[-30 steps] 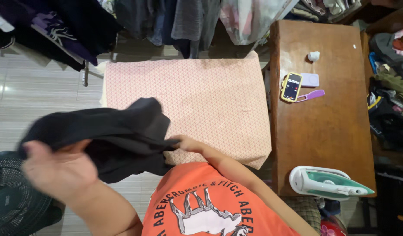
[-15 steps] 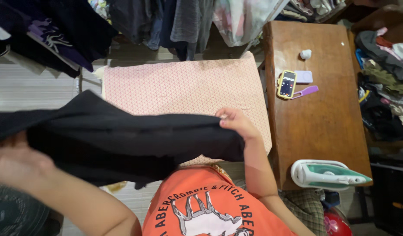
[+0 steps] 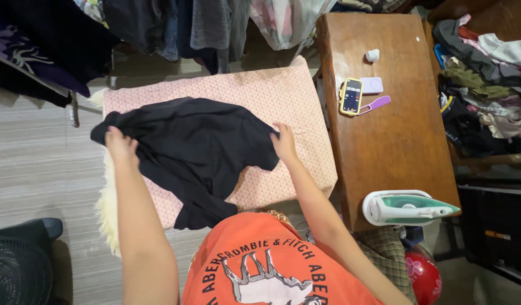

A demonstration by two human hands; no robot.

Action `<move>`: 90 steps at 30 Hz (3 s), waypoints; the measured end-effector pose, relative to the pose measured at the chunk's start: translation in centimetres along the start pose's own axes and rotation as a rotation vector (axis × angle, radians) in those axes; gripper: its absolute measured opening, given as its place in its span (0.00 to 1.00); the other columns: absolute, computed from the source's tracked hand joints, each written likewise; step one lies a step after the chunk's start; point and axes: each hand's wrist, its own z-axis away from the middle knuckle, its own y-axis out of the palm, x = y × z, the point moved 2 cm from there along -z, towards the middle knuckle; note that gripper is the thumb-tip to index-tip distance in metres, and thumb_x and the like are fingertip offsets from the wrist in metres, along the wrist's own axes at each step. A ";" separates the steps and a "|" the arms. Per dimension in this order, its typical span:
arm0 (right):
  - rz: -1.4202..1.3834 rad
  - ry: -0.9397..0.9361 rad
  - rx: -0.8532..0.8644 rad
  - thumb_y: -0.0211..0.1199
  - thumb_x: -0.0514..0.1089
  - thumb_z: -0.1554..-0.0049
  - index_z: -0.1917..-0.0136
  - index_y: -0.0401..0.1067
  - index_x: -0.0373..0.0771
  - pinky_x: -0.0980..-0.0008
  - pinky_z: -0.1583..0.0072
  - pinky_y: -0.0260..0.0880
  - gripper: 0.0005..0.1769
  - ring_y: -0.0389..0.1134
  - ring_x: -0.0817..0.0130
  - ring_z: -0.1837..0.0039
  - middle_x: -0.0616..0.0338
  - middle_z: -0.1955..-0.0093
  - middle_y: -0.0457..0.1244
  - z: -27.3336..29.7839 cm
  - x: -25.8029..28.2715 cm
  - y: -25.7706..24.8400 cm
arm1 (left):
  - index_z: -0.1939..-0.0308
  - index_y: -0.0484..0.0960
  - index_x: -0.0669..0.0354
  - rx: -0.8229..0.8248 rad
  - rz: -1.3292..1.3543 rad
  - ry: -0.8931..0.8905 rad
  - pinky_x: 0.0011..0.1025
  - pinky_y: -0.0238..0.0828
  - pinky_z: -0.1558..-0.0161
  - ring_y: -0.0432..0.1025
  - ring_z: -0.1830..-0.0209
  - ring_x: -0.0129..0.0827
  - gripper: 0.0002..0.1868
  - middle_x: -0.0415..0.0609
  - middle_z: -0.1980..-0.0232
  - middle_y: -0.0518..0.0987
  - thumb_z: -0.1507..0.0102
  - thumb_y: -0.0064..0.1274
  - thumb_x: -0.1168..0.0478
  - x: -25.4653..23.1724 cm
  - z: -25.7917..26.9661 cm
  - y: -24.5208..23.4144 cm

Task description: The person removes a black shirt from a hanger, places it on a padded ironing surface, and irons it using a handheld iron. They repeatedly adjust the shirt's position and smooth the fabric while ironing different sections.

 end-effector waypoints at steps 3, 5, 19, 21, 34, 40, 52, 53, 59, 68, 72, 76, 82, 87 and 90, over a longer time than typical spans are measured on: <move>0.105 0.101 -0.109 0.67 0.34 0.48 0.38 0.71 0.35 0.55 0.33 0.66 0.23 0.67 0.46 0.35 0.44 0.40 0.66 3.4 -3.4 -0.4 | 0.41 0.75 0.66 0.026 -0.515 0.530 0.39 0.69 0.46 0.74 0.48 0.44 0.16 0.55 0.45 0.78 0.28 0.48 0.58 1.4 5.4 3.5; 0.074 0.162 -0.169 0.64 0.32 0.49 0.39 0.71 0.31 0.58 0.39 0.70 0.23 0.68 0.48 0.38 0.41 0.42 0.66 5.0 -5.2 -0.9 | 0.57 0.81 0.68 0.080 -0.833 0.686 0.43 0.70 0.47 0.74 0.53 0.50 0.08 0.59 0.54 0.80 0.37 0.51 0.67 2.9 10.2 6.4; -0.471 0.752 0.012 0.73 0.49 0.42 0.62 0.74 0.32 0.71 0.67 0.59 0.18 0.61 0.73 0.69 0.58 0.69 0.63 1.5 -7.9 1.3 | 0.48 0.78 0.57 1.041 -1.820 1.129 0.39 0.68 0.47 0.70 0.46 0.40 0.17 0.48 0.50 0.74 0.41 0.49 0.62 22.5 21.5 15.7; -0.789 0.891 0.003 0.72 0.46 0.39 0.56 0.72 0.33 0.71 0.66 0.62 0.15 0.63 0.71 0.68 0.58 0.64 0.62 0.0 -8.5 1.6 | 0.48 0.78 0.58 1.017 -1.793 1.131 0.39 0.68 0.46 0.70 0.46 0.40 0.17 0.48 0.50 0.75 0.40 0.49 0.62 23.1 21.2 15.8; -0.535 0.488 0.052 0.72 0.39 0.38 0.50 0.69 0.25 0.68 0.59 0.62 0.16 0.60 0.72 0.60 0.58 0.62 0.62 4.3 -9.7 3.7 | 0.54 0.79 0.55 0.966 -1.791 0.969 0.37 0.69 0.45 0.70 0.45 0.40 0.11 0.48 0.49 0.74 0.40 0.52 0.63 23.3 19.5 16.3; -0.169 0.466 0.144 0.69 0.39 0.44 0.42 0.71 0.30 0.66 0.59 0.65 0.18 0.66 0.68 0.64 0.56 0.65 0.66 7.2 -10.7 3.2 | 0.60 0.81 0.57 0.921 -1.692 0.992 0.34 0.72 0.52 0.73 0.49 0.40 0.07 0.50 0.52 0.76 0.42 0.51 0.65 24.9 19.5 15.7; 0.122 0.401 0.284 0.69 0.39 0.46 0.21 0.49 0.33 0.56 0.55 0.69 0.46 0.69 0.52 0.62 0.50 0.67 0.65 6.6 -10.6 1.0 | 0.50 0.79 0.60 0.919 -1.580 1.246 0.34 0.72 0.61 0.75 0.60 0.38 0.22 0.49 0.59 0.76 0.49 0.50 0.63 22.4 22.9 14.5; 0.132 0.398 0.278 0.69 0.40 0.46 0.20 0.48 0.33 0.55 0.56 0.69 0.47 0.69 0.51 0.62 0.50 0.66 0.65 6.4 -10.0 0.9 | 0.51 0.78 0.62 0.970 -1.624 1.171 0.33 0.72 0.58 0.75 0.58 0.38 0.19 0.49 0.58 0.76 0.45 0.49 0.64 22.7 22.7 14.5; 0.278 0.548 0.335 0.64 0.41 0.41 0.17 0.41 0.34 0.50 0.53 0.68 0.48 0.69 0.44 0.58 0.42 0.62 0.66 5.4 -7.3 -0.7 | 0.52 0.78 0.63 1.204 -1.754 1.001 0.33 0.72 0.49 0.73 0.50 0.38 0.11 0.50 0.54 0.76 0.38 0.47 0.65 25.0 21.9 13.6; -0.015 -0.221 0.385 0.60 0.42 0.39 0.23 0.59 0.35 0.52 0.22 0.53 0.33 0.52 0.41 0.20 0.39 0.21 0.53 5.3 -4.4 4.6 | 0.24 0.62 0.60 1.249 -1.782 1.018 0.53 0.40 0.25 0.43 0.18 0.49 0.39 0.58 0.19 0.55 0.36 0.44 0.46 27.4 23.7 15.9; 0.322 -0.355 0.593 0.60 0.52 0.39 0.22 0.59 0.45 0.41 0.22 0.40 0.34 0.45 0.47 0.17 0.50 0.16 0.47 3.2 -5.0 6.5 | 0.24 0.59 0.51 1.401 -1.805 0.709 0.70 0.31 0.27 0.37 0.16 0.50 0.40 0.56 0.19 0.51 0.32 0.37 0.34 27.9 24.3 17.4; 0.428 -0.295 0.540 0.57 0.56 0.38 0.21 0.57 0.47 0.37 0.22 0.39 0.35 0.43 0.47 0.17 0.52 0.16 0.46 -1.9 -6.8 6.0 | 0.24 0.61 0.43 1.263 -1.601 0.743 0.79 0.29 0.33 0.37 0.19 0.47 0.40 0.50 0.18 0.49 0.38 0.41 0.35 27.5 24.7 18.8; 0.460 -0.300 0.370 0.59 0.52 0.38 0.24 0.60 0.42 0.41 0.23 0.44 0.32 0.48 0.48 0.18 0.50 0.19 0.51 -5.5 -7.8 6.4 | 0.27 0.65 0.55 1.129 -1.649 0.954 0.64 0.37 0.25 0.40 0.16 0.46 0.29 0.53 0.16 0.50 0.30 0.43 0.48 28.6 23.9 18.0; 0.329 -0.753 0.714 0.59 0.46 0.34 0.27 0.62 0.35 0.50 0.19 0.51 0.25 0.54 0.51 0.18 0.49 0.22 0.56 -2.9 -6.1 9.3 | 0.26 0.64 0.64 1.210 -1.540 1.001 0.51 0.40 0.24 0.42 0.17 0.46 0.31 0.55 0.18 0.51 0.31 0.41 0.51 29.6 23.7 17.0; 0.190 -0.728 0.643 0.58 0.45 0.38 0.26 0.63 0.37 0.48 0.21 0.53 0.28 0.54 0.51 0.19 0.50 0.22 0.56 -3.7 -5.6 9.6 | 0.27 0.64 0.65 1.179 -1.543 1.012 0.48 0.40 0.24 0.44 0.18 0.46 0.32 0.57 0.19 0.52 0.33 0.40 0.55 29.6 23.9 16.3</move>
